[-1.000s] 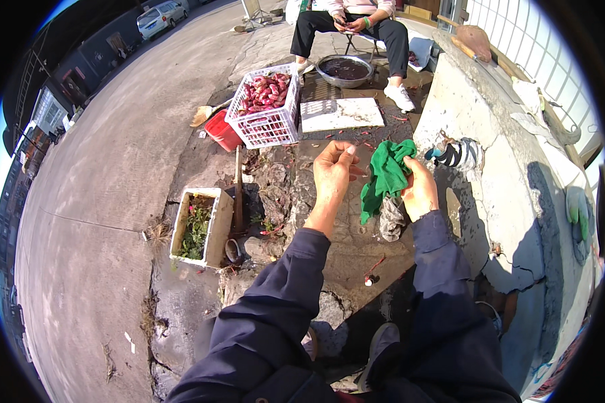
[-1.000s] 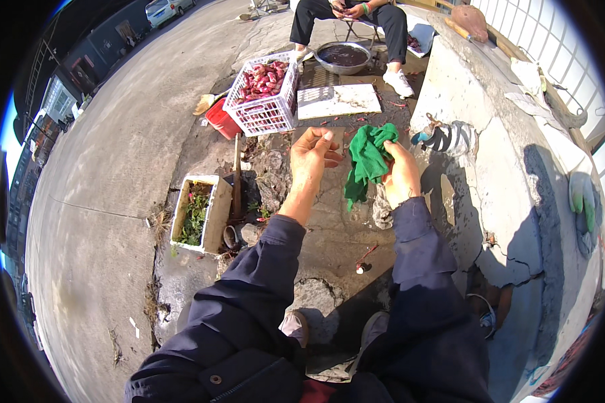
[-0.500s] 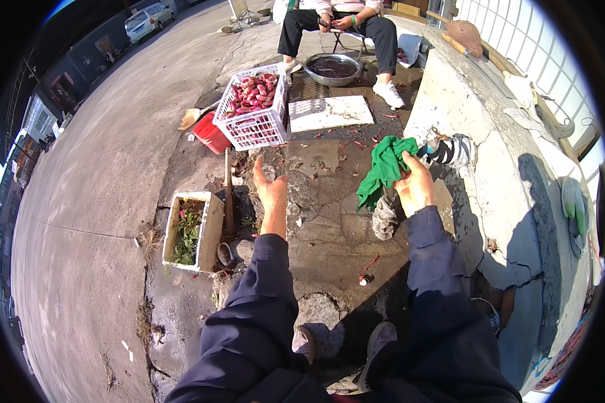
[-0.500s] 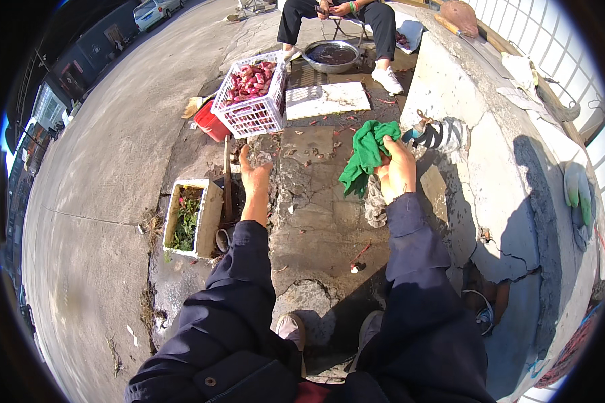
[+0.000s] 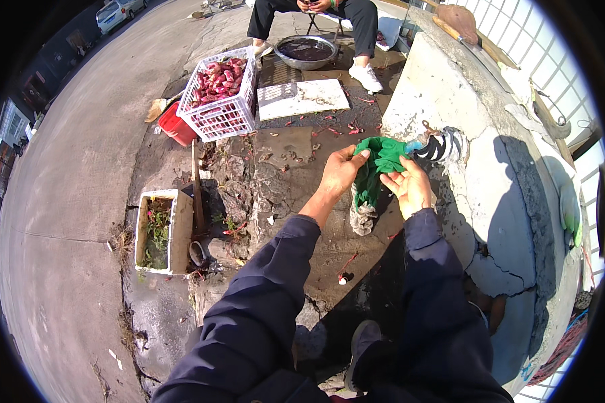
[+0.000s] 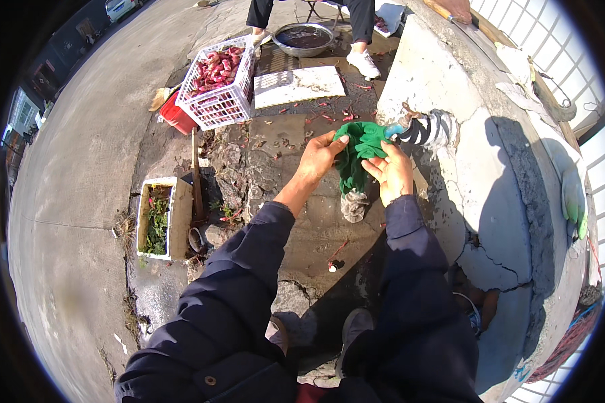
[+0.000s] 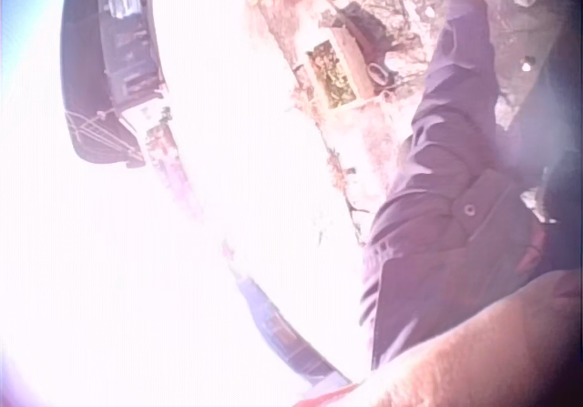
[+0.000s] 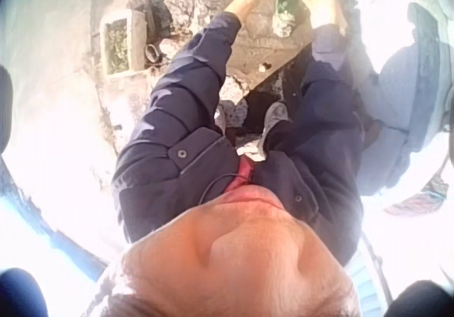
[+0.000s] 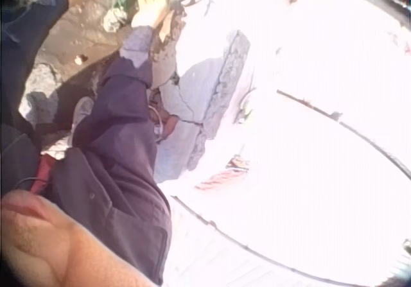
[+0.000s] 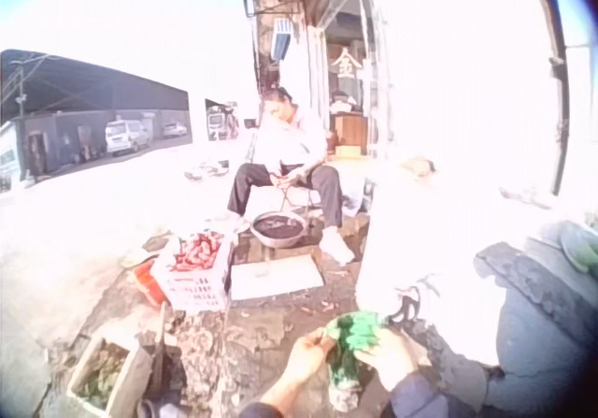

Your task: The person repeatedly scrubs and rinses a gray cloth and a green cloth under a small outdoor tap. They alternate between the two cloths, wringing and rubbing them by hand while water runs over them.

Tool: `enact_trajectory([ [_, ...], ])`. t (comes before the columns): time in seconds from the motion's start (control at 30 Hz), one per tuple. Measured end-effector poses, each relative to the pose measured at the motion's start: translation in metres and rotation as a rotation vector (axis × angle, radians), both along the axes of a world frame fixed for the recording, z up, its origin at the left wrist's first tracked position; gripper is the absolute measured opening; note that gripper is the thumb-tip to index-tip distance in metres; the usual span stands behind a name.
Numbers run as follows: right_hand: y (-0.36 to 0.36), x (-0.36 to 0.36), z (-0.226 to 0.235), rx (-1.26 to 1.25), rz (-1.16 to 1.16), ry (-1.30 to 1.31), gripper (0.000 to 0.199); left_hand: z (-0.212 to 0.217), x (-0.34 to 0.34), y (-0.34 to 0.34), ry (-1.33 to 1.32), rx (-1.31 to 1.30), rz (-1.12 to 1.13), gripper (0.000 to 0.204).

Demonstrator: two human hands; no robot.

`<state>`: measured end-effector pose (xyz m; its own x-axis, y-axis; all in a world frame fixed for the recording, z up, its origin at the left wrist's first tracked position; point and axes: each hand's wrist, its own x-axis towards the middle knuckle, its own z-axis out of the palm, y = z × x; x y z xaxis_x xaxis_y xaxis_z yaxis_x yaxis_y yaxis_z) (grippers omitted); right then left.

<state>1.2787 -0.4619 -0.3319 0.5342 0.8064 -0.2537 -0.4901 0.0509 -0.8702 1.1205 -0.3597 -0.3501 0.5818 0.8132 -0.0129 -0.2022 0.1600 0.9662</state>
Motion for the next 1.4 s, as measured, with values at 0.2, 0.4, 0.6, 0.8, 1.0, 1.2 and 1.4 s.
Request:
enact_trajectory([
  [0.2, -0.011, 0.030, -0.018, -0.191, -0.232, -0.193, 0.045, -0.015, 0.009, 0.017, -0.036, -0.266, -0.009, 0.020],
  [0.4, -0.019, 0.049, -0.025, -0.121, -0.311, -0.112, 0.039, -0.028, 0.016, 0.028, -0.177, -0.325, 0.048, 0.018],
  [0.6, -0.018, 0.049, -0.027, -0.142, -0.337, -0.260, 0.031, -0.038, 0.010, 0.053, -0.257, -0.360, -0.025, 0.021],
  [0.8, -0.008, 0.047, -0.036, -0.059, -0.345, -0.290, 0.033, -0.040, 0.010, 0.046, -0.197, -0.478, 0.036, 0.024],
  [1.0, -0.017, 0.065, -0.037, -0.110, -0.289, -0.096, 0.046, -0.040, 0.008, 0.046, -0.243, -0.545, 0.049, 0.026],
  [1.2, -0.020, 0.052, -0.031, -0.156, -0.316, -0.280, 0.045, -0.045, 0.005, 0.055, -0.271, -0.521, 0.073, 0.025],
  [1.4, -0.015, 0.046, -0.025, -0.109, -0.303, -0.238, 0.040, -0.041, 0.000, 0.054, -0.254, -0.502, 0.095, 0.028],
])
